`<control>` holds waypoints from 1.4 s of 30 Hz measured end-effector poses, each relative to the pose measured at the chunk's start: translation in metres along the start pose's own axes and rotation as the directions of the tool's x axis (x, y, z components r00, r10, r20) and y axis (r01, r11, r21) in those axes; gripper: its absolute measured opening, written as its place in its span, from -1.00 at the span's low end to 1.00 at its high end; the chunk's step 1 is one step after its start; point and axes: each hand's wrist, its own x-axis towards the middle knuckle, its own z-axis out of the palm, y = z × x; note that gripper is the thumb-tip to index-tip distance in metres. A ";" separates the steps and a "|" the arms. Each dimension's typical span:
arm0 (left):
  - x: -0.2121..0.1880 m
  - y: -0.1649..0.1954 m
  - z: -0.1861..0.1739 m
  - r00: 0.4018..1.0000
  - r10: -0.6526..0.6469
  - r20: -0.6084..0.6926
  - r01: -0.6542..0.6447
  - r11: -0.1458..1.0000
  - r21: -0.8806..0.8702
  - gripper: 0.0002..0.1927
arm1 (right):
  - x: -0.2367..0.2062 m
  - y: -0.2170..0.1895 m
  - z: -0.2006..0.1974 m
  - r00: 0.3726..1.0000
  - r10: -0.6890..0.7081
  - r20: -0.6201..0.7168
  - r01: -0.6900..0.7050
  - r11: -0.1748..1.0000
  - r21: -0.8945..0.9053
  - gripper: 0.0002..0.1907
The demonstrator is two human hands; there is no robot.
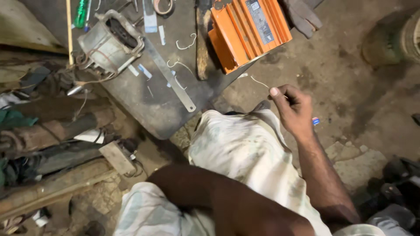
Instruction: The person inserts a white wire into an orange finned electrical component, retrieves a hammer from a drawer, and uses it to tap the component. The person then uses scissors to cut the wire and continues inserting and adjusting the wire into the component.
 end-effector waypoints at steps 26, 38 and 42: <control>-0.001 0.047 0.008 0.886 -0.263 -0.383 -0.034 0.785 -0.619 -0.64 | -0.004 0.003 -0.019 0.990 0.125 -0.064 -0.122 0.991 0.059 -0.68; 0.044 0.021 0.005 0.895 0.082 -0.439 -0.130 0.988 -0.079 -0.62 | -0.020 0.002 -0.014 0.996 0.082 -0.034 -0.079 0.993 0.088 -0.70; 0.044 0.019 0.004 0.905 0.097 -0.415 -0.149 0.984 -0.096 -0.61 | -0.025 -0.002 -0.016 0.985 0.155 -0.071 -0.146 0.982 0.117 -0.71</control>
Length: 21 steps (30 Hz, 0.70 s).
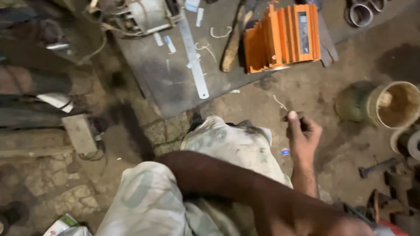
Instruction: The person inserts a white wire into an orange finned electrical component, retrieves a hammer from a drawer, and uses it to tap the component. The person then uses scissors to cut the wire and continues inserting and adjusting the wire into the component.
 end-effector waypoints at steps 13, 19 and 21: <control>-0.010 0.025 -0.025 0.984 -0.050 0.174 0.070 0.991 -0.112 -0.57 | -0.005 -0.006 0.009 1.000 -0.005 -0.005 0.004 0.998 -0.068 -0.68; 0.000 0.044 -0.030 0.955 -0.078 0.284 0.127 0.979 -0.158 -0.54 | 0.000 -0.006 0.007 1.000 -0.005 -0.015 0.004 0.998 -0.062 -0.68; 0.001 0.047 -0.030 0.947 -0.090 0.307 0.145 0.977 -0.159 -0.53 | 0.004 -0.007 0.005 1.000 0.001 -0.014 -0.001 1.000 -0.002 -0.67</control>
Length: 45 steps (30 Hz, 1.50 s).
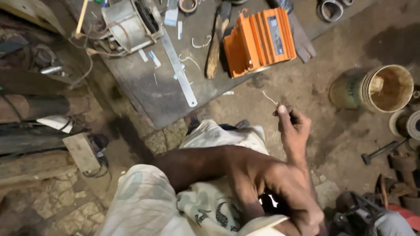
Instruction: The person inserts a white wire into an orange finned electrical component, retrieves a hammer from a drawer, and uses it to tap the component. The person then uses scissors to cut the wire and continues inserting and adjusting the wire into the component.
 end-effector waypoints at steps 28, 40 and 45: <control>-0.154 -0.099 -0.087 0.262 -0.011 -0.965 0.942 0.221 0.253 -0.66 | 0.025 -0.027 0.015 0.994 -0.057 -0.091 0.076 0.975 0.211 -0.79; -0.162 -0.068 -0.065 0.381 0.228 -0.896 0.921 -0.005 0.390 -0.82 | 0.030 -0.035 0.024 0.878 -0.432 -0.208 0.368 0.885 -0.287 -0.91; -0.170 -0.052 -0.045 0.305 0.076 -0.949 0.938 0.146 0.313 -0.81 | 0.033 -0.036 0.041 0.832 -0.524 -0.180 0.426 0.813 -0.398 -0.89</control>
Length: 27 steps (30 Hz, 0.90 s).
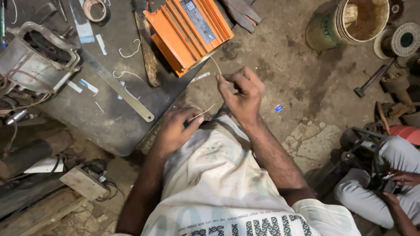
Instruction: The person inserts a white wire into an orange finned electrical component, retrieves a hammer from a drawer, and uses it to tap the component. The person then uses scissors to cut the wire and continues inserting and adjusting the wire into the component.
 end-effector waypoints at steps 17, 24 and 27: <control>-0.020 -0.009 -0.005 0.991 -0.134 -0.005 0.134 0.991 -0.014 -0.78 | 0.017 -0.009 0.033 0.991 -0.078 0.106 0.102 0.966 -0.239 -0.86; -0.020 -0.004 -0.005 0.994 -0.097 -0.052 0.092 0.992 -0.083 -0.76 | 0.022 -0.006 0.043 0.987 -0.058 0.152 0.097 0.960 -0.263 -0.84; -0.021 -0.003 -0.004 0.979 -0.194 -0.063 0.191 0.980 -0.052 -0.74 | 0.023 -0.005 0.045 0.990 -0.073 0.117 0.100 0.966 -0.237 -0.85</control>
